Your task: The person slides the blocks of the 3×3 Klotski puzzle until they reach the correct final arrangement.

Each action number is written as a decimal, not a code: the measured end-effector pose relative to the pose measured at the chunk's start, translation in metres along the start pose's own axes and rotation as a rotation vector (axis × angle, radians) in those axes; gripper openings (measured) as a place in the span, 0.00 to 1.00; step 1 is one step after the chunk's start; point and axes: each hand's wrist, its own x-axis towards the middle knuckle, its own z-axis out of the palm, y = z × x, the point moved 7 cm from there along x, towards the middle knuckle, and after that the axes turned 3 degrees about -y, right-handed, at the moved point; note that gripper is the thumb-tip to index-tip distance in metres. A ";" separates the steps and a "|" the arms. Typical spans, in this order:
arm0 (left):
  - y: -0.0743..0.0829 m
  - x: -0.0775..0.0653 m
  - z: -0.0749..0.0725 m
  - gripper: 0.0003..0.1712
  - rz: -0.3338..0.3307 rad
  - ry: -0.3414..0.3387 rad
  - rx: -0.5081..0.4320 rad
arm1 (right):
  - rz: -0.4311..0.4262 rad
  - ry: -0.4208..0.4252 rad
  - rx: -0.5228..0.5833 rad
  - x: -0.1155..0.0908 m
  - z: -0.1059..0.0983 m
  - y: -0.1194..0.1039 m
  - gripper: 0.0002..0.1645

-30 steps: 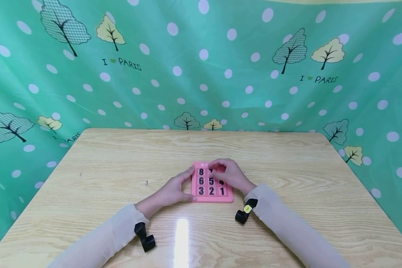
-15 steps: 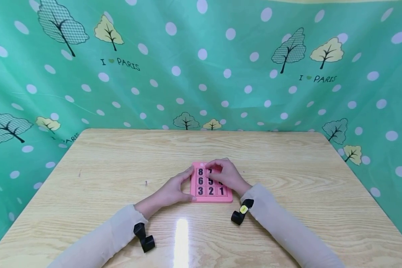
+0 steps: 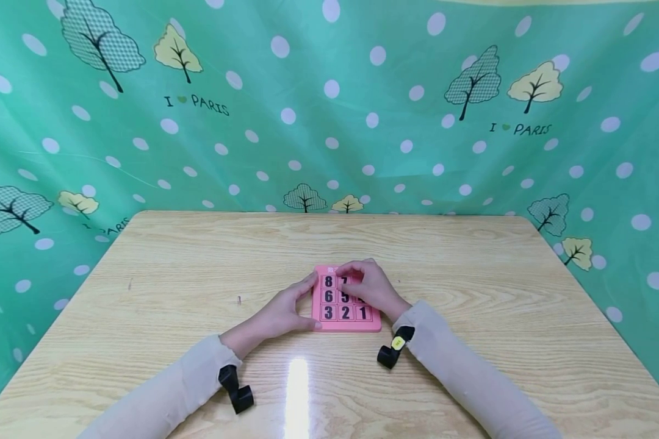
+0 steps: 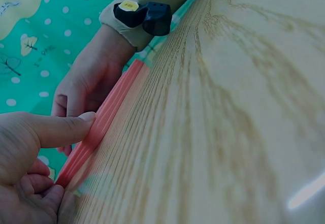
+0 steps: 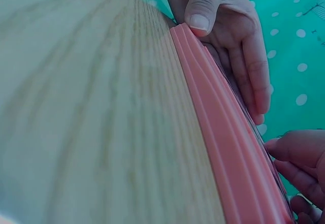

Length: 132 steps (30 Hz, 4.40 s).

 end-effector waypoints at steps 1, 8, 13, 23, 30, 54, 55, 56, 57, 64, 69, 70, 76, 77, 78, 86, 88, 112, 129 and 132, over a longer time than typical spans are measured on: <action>0.000 0.000 0.000 0.57 0.001 0.000 -0.001 | 0.001 -0.001 0.000 0.000 0.000 0.000 0.15; -0.002 0.000 0.000 0.57 -0.001 0.000 -0.011 | -0.016 -0.015 0.002 0.000 -0.001 -0.001 0.15; -0.002 0.001 0.001 0.57 0.001 0.003 0.003 | -0.001 -0.025 -0.003 0.000 -0.001 0.000 0.15; 0.024 -0.008 -0.001 0.55 -0.001 -0.002 0.004 | -0.002 -0.024 -0.008 0.000 -0.002 0.000 0.16; 0.005 -0.001 0.000 0.56 0.002 0.007 0.021 | -0.002 -0.007 -0.019 0.001 -0.001 0.001 0.15; 0.000 0.000 0.000 0.57 0.010 -0.012 0.004 | -0.007 -0.003 -0.054 -0.004 -0.005 -0.001 0.15; 0.000 0.000 0.000 0.57 0.007 -0.011 0.008 | -0.007 -0.003 -0.056 -0.004 -0.005 -0.001 0.15; -0.001 0.000 0.000 0.57 0.004 -0.011 0.012 | -0.006 -0.002 -0.055 -0.004 -0.006 -0.001 0.15; -0.001 0.000 0.000 0.57 0.000 -0.009 0.017 | -0.005 -0.002 -0.056 -0.004 -0.006 0.000 0.15; -0.001 0.000 0.000 0.57 0.019 0.001 0.029 | -0.023 0.011 -0.077 -0.007 -0.011 0.001 0.15; -0.001 0.000 -0.001 0.58 0.012 0.004 0.027 | -0.009 0.015 -0.082 -0.009 -0.015 0.004 0.15; -0.001 0.000 -0.001 0.58 0.014 0.005 0.026 | -0.008 0.015 -0.084 -0.009 -0.016 0.005 0.15; 0.001 0.000 -0.001 0.57 0.009 0.012 0.032 | -0.015 0.010 -0.096 -0.011 -0.020 0.007 0.15; 0.002 -0.001 -0.001 0.57 0.007 0.013 0.032 | -0.011 0.010 -0.094 -0.011 -0.021 0.007 0.15; 0.005 -0.002 -0.001 0.56 0.006 0.012 0.031 | -0.010 0.011 -0.094 -0.011 -0.021 0.008 0.15; 0.025 -0.009 -0.002 0.54 0.001 0.007 0.018 | -0.007 0.011 -0.082 -0.012 -0.024 0.010 0.14; 0.017 -0.006 -0.002 0.55 0.002 0.010 0.021 | -0.008 0.012 -0.090 -0.012 -0.024 0.011 0.14; 0.023 -0.008 -0.001 0.56 0.006 -0.004 -0.011 | -0.031 -0.061 0.008 0.003 0.005 -0.014 0.18; 0.001 0.000 -0.002 0.58 0.029 0.001 0.006 | -0.009 -0.072 -0.030 0.013 0.019 -0.024 0.17; 0.000 0.000 -0.002 0.58 0.025 0.002 0.008 | -0.016 -0.073 -0.037 0.014 0.021 -0.025 0.17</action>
